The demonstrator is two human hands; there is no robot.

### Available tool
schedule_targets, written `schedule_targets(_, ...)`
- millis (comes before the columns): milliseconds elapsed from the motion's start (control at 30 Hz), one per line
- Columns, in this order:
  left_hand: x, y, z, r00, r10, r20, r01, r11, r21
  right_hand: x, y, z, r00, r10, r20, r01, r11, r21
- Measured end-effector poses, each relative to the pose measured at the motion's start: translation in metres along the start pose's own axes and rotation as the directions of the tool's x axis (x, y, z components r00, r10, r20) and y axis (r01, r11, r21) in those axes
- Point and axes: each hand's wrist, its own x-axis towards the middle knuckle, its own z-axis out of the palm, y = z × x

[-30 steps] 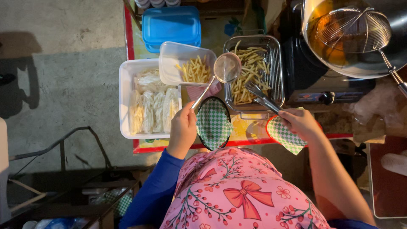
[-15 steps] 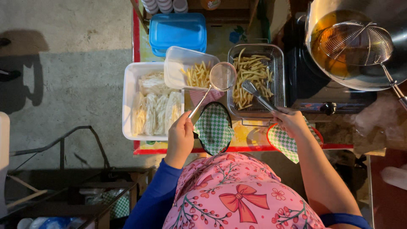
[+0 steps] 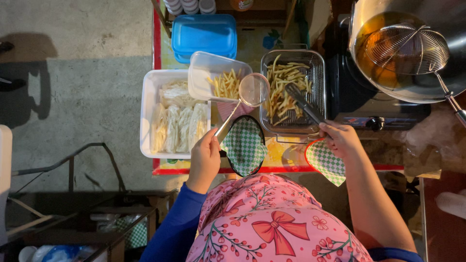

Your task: The person uses a spider strainer to remove fried french fries from a wok of hot oil and places them into a metal draining basket. They then transfer the fries into a plastic container and add seasoning from a small jar before closing the container.

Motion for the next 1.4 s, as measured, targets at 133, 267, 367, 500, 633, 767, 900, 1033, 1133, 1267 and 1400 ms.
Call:
schedule_targets(133,-0.009,-0.007,0.001,0.998,0.049,0.029,-0.05,0.999,0.013,-0.026,-0.037,0.014,0.995,-0.041,-0.094,0.037,0.998,-0.045)
schedule_targets(267,-0.021,-0.013,0.01,0.997,-0.028,0.079,0.026,0.999,0.026,-0.046,-0.085,0.044,0.988,-0.107,-0.115,0.075,0.965,-0.251)
schedule_targets(367,-0.028,-0.018,0.02,0.992,-0.074,0.103,0.067,0.995,0.071,-0.045,-0.115,0.084,0.981,-0.195,0.001,0.19,0.954,-0.234)
schedule_targets(500,-0.031,-0.026,0.029,0.983,-0.092,0.162,0.095,0.995,-0.015,-0.034,-0.131,0.159,0.904,-0.416,0.097,0.343,0.572,-0.745)
schedule_targets(633,-0.031,-0.035,0.034,0.988,-0.041,0.149,0.045,0.999,-0.021,-0.035,-0.125,0.205,0.758,-0.532,0.377,0.591,0.316,-0.742)
schedule_targets(767,-0.025,-0.042,0.038,0.978,-0.117,0.171,0.105,0.992,0.076,-0.043,-0.133,0.177,0.853,-0.48,0.206,0.411,0.371,-0.833)
schedule_targets(900,-0.018,-0.042,0.038,0.996,-0.005,0.091,0.002,0.999,0.035,-0.054,-0.132,0.102,0.749,-0.644,0.158,0.54,0.454,-0.709)
schedule_targets(1033,-0.003,-0.033,0.036,0.998,-0.018,0.062,0.021,0.999,-0.033,-0.076,-0.099,0.036,0.806,-0.587,-0.077,0.263,0.471,-0.842)
schedule_targets(1133,0.007,-0.024,0.036,0.999,0.025,0.047,-0.025,1.0,-0.006,-0.082,-0.065,0.013,0.821,-0.553,-0.141,0.182,0.488,-0.853)
schedule_targets(1267,0.018,-0.014,0.038,0.997,0.071,0.015,-0.071,0.997,-0.012,-0.079,-0.027,0.011,0.829,-0.55,-0.101,0.197,0.456,-0.868)
schedule_targets(1400,0.018,-0.009,0.039,1.0,0.019,0.022,-0.019,0.999,-0.029,-0.062,-0.007,0.024,0.763,-0.646,0.011,0.257,0.287,-0.923)
